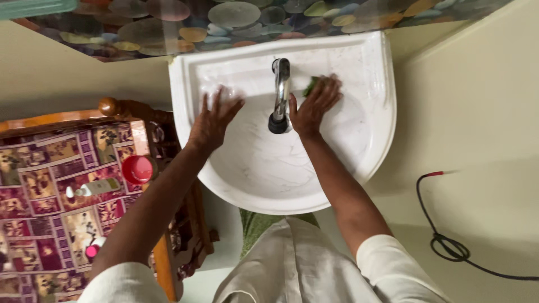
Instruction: The person scrubs a white bathroom sink with a green sponge, focusing on the basin, faucet, and surrounding surfaces. They repeatedly wipe and rinse the sink, ensuring all areas are cleaned.
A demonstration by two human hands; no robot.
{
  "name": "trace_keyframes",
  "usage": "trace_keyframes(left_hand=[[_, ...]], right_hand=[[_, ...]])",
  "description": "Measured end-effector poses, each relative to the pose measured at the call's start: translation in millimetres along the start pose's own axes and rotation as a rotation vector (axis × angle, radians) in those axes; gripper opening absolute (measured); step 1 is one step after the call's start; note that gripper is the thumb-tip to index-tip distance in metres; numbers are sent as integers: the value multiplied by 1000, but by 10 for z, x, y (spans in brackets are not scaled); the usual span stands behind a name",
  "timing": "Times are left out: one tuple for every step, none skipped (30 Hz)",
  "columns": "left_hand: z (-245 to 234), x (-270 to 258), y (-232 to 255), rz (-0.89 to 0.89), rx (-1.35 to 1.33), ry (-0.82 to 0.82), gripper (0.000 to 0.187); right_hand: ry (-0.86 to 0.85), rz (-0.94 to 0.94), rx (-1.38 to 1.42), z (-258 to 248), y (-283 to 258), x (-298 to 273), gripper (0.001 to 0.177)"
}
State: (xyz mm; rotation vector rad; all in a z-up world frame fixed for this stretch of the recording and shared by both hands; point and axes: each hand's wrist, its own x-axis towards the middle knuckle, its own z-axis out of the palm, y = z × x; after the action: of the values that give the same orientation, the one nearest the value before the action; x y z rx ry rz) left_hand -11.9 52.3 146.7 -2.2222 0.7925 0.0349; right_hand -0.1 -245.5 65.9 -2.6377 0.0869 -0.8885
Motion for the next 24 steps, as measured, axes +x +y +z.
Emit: trace_keyframes(left_hand=[[-100,6,-164,-100,-158,-82,92],[-172,4,-308,-198,-315,-167,96],[-233,25,-421,-240,-469,-167,100],[-281,45,-516,-282,-623,-166,105],[-340,57,-543,-328,-783,-163,110],[-432,70,-507,-434,-1047,-76,96],[-564,118,-458,-534,-1308,20,82],[-716,162,-420,-630,-1569,122,68],[-885,148,-363,-588,-1807,221,78],[-1088,162,-289,-536,-2042,324,88],[-1300,261,-251,-475,-2020,347,86],[-1499,340,-234,-414,-1998,370,86],[-1683,413,-247,-462,-2042,302,79],[-1845,488,-257,-509,-2084,232,72],[-1937,516,-270,-561,-2122,152,65],[-1970,544,-298,-542,-2185,300,60],[-1963,552,-303,-523,-2243,438,56],[-1939,563,-300,-501,-2295,579,53],[-1900,564,-307,-538,-2292,609,51],[-1850,560,-328,-575,-2289,639,49],[-1818,576,-347,-609,-2282,672,48],[-1811,592,-337,-568,-2228,705,46],[-1803,594,-323,-531,-2173,738,45],[-1791,601,-317,-493,-2118,769,44]], right_hand=[[-34,-84,5,29,-48,18,74],[-68,-167,10,66,-101,59,63],[-99,-256,9,84,-120,134,52],[-149,-282,29,69,-100,219,49],[-202,-316,48,12,-7,324,47],[-255,-350,66,-52,77,424,45],[-193,-230,81,-123,162,540,40],[-131,-112,97,-202,252,655,36],[-76,9,114,-247,270,711,34],[-87,149,306,-236,251,801,36],[-95,293,496,-230,250,911,39],[-102,435,686,-248,233,963,41],[-175,416,781,-257,187,1009,44],[-249,395,875,-252,131,1043,47],[-330,376,970,-230,69,1044,50],[-336,377,1056,-196,22,1051,49],[-348,386,1144,-159,-42,1002,48],[-359,394,1232,-122,-102,967,48],[-344,332,1248,-100,-164,953,48],[-328,269,1263,-92,-243,957,48],[-307,204,1278,-98,-347,994,49],[-346,263,1395,-147,-481,1007,47],[-389,322,1513,-235,-645,997,46],[-433,381,1630,-347,-804,1009,45]])
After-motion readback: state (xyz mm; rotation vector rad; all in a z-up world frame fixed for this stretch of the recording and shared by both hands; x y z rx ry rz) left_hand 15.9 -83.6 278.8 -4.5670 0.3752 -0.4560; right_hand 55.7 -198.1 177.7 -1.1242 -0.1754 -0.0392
